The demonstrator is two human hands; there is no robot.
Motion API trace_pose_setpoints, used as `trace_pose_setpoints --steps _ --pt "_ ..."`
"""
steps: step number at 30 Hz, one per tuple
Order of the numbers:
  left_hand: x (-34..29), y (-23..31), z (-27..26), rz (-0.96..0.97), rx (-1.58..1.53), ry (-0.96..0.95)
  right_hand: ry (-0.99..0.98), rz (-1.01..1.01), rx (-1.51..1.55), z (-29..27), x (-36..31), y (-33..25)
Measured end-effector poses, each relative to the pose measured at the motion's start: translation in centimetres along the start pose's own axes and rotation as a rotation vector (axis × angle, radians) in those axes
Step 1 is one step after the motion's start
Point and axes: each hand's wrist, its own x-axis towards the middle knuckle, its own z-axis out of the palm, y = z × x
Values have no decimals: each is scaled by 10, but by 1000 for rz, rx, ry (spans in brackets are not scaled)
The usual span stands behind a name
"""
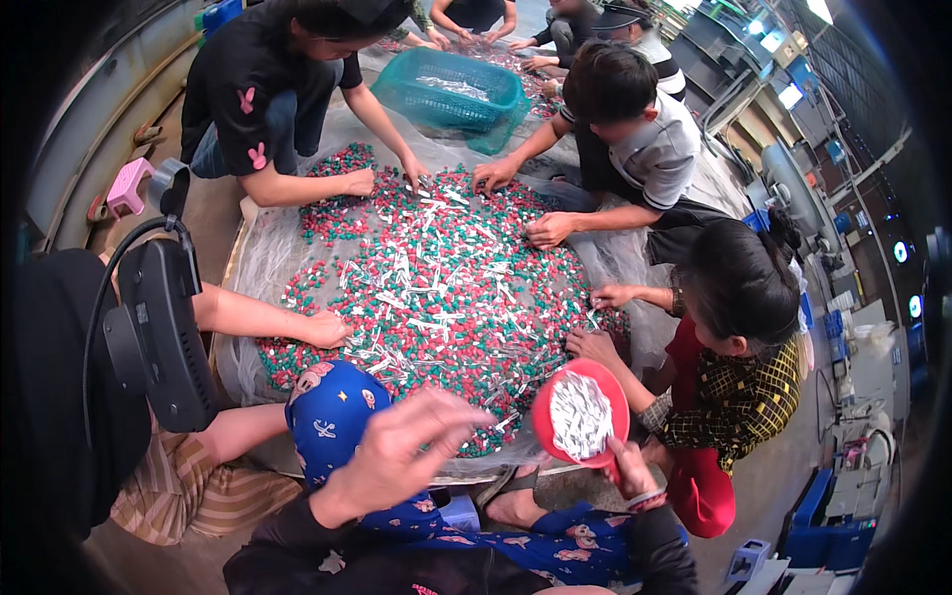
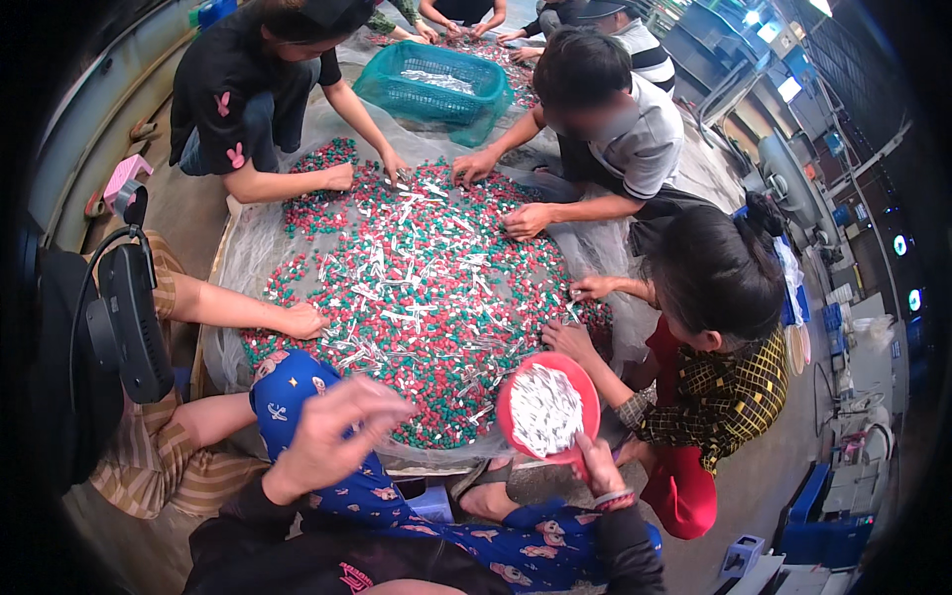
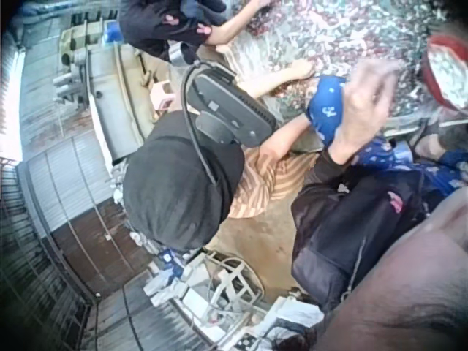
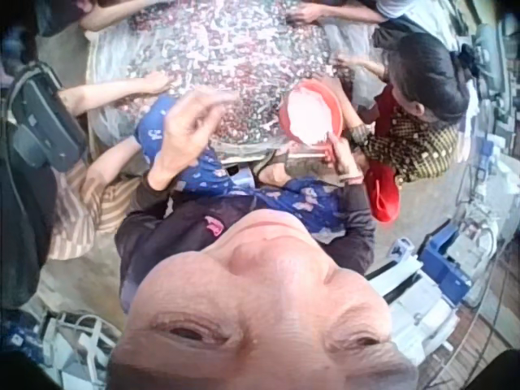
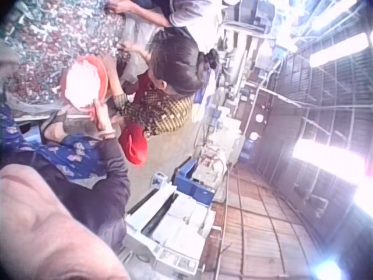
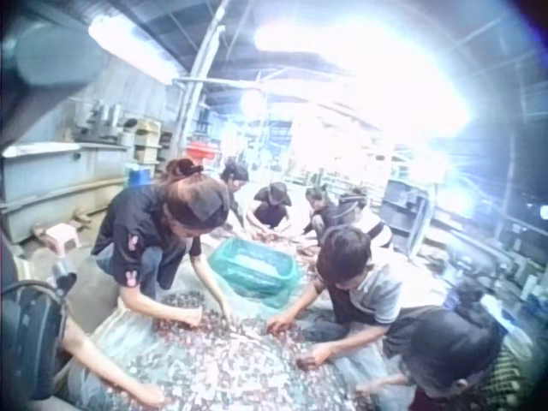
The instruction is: The person works with others to sort a large pile of small red, white, and green items on a plastic sheet on a board, picking them up by hand and placing them into a small red bowl.
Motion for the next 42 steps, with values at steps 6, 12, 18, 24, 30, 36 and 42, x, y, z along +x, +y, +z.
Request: trace_pose_setpoints --steps 6,12,18,24,30,36,42 --pt "20 5 14 17 -49 319 -431 -344 -166 49 27 -132" --pt "6 35 60 -221 -145 -73 -415 -427 190 171 156 -219" --pt "-7 31 105 -491 -699 2 56 -488 285 258 271 -273" --pt "-3 -12 99 -743 -730 55 130 -486 443 264 342 -268" --pt "30 -25 83 -584 -622 17 20 -362 482 262 361 -268" --pt "34 -26 79 -612 -597 4 57 -304 549 257 347 -280" --pt "30 -30 80 -608 -614 7 31 -346 538 245 361 -271"
